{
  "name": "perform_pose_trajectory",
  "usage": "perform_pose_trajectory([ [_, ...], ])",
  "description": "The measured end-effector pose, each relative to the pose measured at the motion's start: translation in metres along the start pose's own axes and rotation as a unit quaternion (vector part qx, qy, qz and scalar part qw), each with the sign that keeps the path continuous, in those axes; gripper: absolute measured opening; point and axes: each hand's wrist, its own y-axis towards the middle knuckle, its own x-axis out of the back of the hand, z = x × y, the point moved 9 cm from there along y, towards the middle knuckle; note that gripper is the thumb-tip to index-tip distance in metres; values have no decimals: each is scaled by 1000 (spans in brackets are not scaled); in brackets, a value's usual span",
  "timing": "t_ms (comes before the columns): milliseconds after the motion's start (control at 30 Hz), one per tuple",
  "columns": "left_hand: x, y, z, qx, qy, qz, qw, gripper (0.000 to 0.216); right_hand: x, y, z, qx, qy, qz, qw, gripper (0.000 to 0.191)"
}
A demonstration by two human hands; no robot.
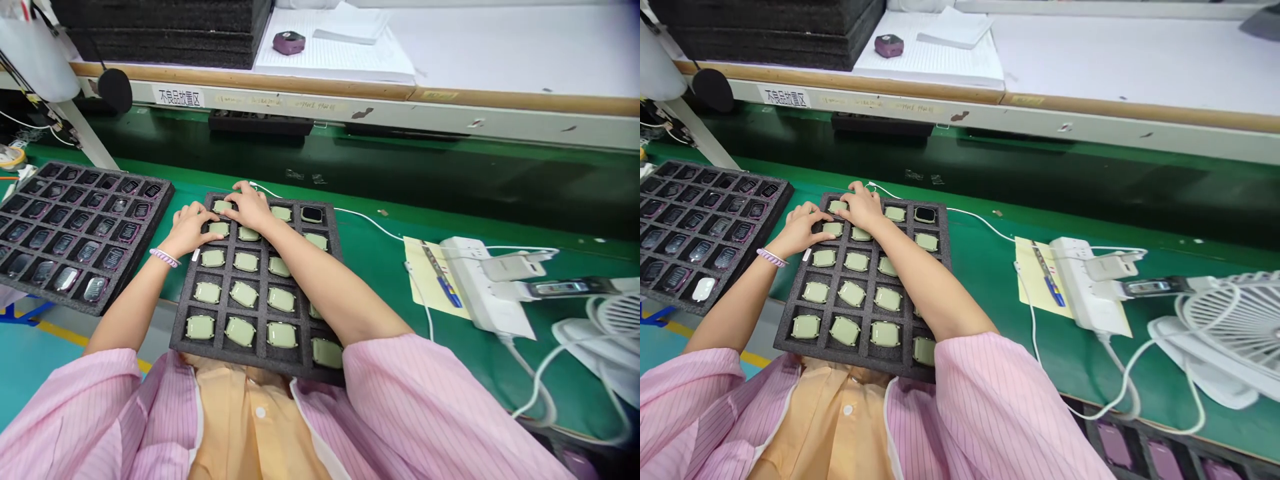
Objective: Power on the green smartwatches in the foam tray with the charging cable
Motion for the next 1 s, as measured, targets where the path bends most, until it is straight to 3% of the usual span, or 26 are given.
perform_pose_trajectory([
  [133, 5, -55, 14, -9, -41, -28, 999, 67, 7, -39, 11, 47, 7, -36, 998, 57],
  [233, -23, -103, 12, -69, -36, 98, 992, 58, -7, -74, 27, 115, 34, 12, 993, 47],
  [333, -40, -128, 19, -37, -14, 140, 989, 53, -22, -96, 44, 174, 27, 59, 983, 44],
  [567, -48, -114, 24, -11, -38, 156, 987, 51, -33, -92, 59, 191, -54, 97, 975, 45],
  [767, -39, -104, 22, -12, 0, 102, 995, 41, -32, -91, 58, 190, -54, 60, 978, 47],
  [1000, -43, -102, 16, -33, 39, 118, 992, 51, -36, -95, 54, 149, -29, 91, 984, 46],
])
